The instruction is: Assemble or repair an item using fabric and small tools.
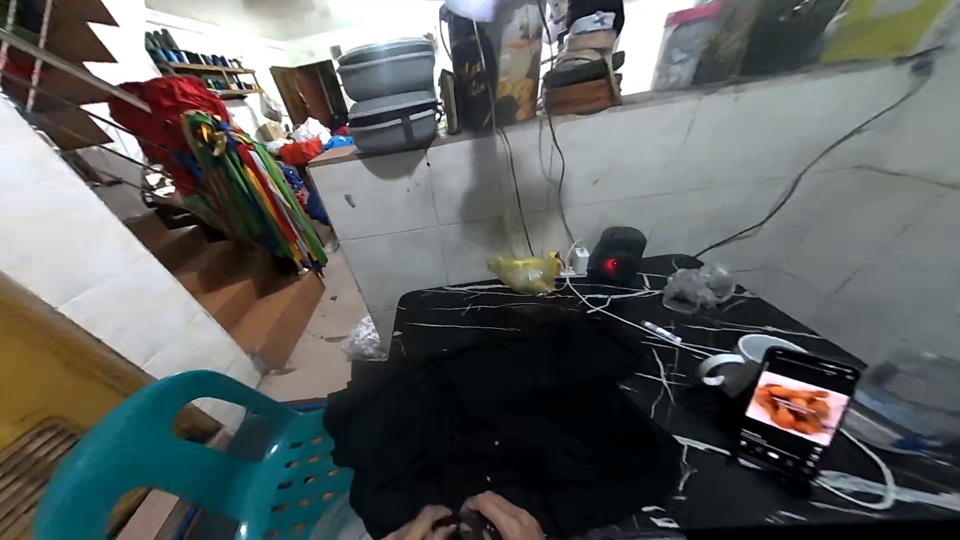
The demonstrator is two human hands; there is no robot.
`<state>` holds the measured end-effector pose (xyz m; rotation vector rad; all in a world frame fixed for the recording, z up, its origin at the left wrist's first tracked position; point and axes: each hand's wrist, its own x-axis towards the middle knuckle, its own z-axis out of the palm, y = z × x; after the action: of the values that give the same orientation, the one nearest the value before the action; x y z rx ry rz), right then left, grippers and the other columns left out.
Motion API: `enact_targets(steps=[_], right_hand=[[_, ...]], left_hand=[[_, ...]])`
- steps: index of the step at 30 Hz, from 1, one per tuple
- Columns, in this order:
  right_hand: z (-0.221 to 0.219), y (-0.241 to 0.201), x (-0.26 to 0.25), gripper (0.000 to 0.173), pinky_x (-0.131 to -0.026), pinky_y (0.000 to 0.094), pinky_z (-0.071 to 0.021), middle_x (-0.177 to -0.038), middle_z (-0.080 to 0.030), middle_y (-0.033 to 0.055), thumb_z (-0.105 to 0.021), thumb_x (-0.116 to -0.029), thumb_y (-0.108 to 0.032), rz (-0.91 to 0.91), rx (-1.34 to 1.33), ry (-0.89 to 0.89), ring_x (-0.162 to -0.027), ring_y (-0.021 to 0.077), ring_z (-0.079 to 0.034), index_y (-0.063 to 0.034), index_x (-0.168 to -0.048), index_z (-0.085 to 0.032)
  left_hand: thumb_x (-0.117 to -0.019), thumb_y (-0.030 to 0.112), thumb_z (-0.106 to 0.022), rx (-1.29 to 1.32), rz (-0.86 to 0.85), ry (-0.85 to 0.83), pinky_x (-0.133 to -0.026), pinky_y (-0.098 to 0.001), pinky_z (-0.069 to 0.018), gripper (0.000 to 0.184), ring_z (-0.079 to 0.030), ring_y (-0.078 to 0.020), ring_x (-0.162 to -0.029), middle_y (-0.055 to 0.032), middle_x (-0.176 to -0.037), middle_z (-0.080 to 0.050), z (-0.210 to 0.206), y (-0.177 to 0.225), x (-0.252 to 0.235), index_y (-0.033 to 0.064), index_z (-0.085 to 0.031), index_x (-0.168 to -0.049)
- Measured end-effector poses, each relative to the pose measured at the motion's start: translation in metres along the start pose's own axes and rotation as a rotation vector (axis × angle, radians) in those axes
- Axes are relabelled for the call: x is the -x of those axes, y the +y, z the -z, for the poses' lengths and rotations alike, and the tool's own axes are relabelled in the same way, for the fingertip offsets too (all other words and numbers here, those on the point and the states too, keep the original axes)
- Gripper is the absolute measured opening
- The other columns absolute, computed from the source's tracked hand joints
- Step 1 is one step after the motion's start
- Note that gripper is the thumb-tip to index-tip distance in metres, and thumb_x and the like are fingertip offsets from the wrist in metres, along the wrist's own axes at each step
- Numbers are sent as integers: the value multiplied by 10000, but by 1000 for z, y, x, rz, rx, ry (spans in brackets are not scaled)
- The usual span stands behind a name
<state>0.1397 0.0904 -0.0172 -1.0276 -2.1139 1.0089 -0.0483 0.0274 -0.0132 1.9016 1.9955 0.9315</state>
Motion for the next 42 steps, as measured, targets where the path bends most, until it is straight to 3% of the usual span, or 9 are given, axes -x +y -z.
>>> enact_targets(steps=[3,7,11,14,17,20,32,36,42], right_hand=[[43,-13,8,449,-721,597,-596,-1345,-628,206,-671,-903,-76,-215,409,-136,-834,407,-724,-98,-1351,-652],[112,-3,17,263,-736,605,-582,-1218,-671,229,-780,-854,-202,-355,537,3,-853,419,-712,-8,-1030,-761],[127,26,5,419,-570,564,-575,-1127,-683,198,-809,-737,-49,-204,553,387,-714,373,-705,-68,-1146,-721],[116,22,-5,358,-590,597,-561,-965,-717,216,-784,-778,-36,-340,617,489,-718,414,-713,-18,-1123,-691],[106,9,-5,250,-676,601,-562,-867,-729,201,-733,-853,-116,-456,545,395,-783,421,-724,-20,-1082,-703],[94,25,-8,309,-732,576,-580,-904,-745,151,-731,-873,-128,-384,380,395,-820,360,-732,-64,-1175,-706],[79,55,-11,411,-780,563,-579,-970,-725,141,-716,-863,-72,-336,253,459,-866,333,-716,-72,-1267,-643],[78,53,-8,437,-772,561,-578,-983,-729,145,-726,-862,-81,-352,260,438,-863,340,-717,-77,-1289,-636],[78,50,14,527,-769,597,-579,-1008,-751,165,-743,-848,-105,-279,241,392,-850,365,-732,-66,-1362,-635]], left_hand=[[-970,157,-682,248,67,114,-533,-342,-605,195,-681,-137,-546,-52,-699,-716,9,0,-13,-3,-725,-1072],[-989,40,-641,693,216,161,-485,-335,-622,104,-694,-174,-502,-59,-624,-688,16,19,-43,-36,-635,-1060],[-940,-75,-639,896,163,325,-671,-400,-675,314,-767,-253,-715,-122,-826,-746,-16,32,-78,-83,-537,-1237],[-896,-36,-687,735,-8,308,-838,-353,-643,391,-737,-196,-946,-127,-1091,-699,-40,26,-94,-85,-529,-1251],[-899,13,-696,494,-124,222,-924,-309,-611,177,-717,-131,-1028,-39,-1103,-745,-52,13,-100,40,-736,-1069],[-900,54,-706,378,-176,202,-957,-299,-589,185,-703,-105,-1048,14,-1106,-747,-54,7,-100,104,-755,-1071],[-891,323,-753,-56,-392,96,-809,-306,-603,268,-698,-146,-988,18,-1121,-731,-52,30,-95,220,-790,-1136],[-897,212,-728,-127,-460,176,-680,-287,-610,128,-720,-143,-844,0,-954,-741,-66,41,-92,179,-819,-980],[-978,142,-646,56,-372,97,-775,-282,-613,109,-729,-120,-869,-13,-942,-741,-61,48,-81,101,-747,-981]])
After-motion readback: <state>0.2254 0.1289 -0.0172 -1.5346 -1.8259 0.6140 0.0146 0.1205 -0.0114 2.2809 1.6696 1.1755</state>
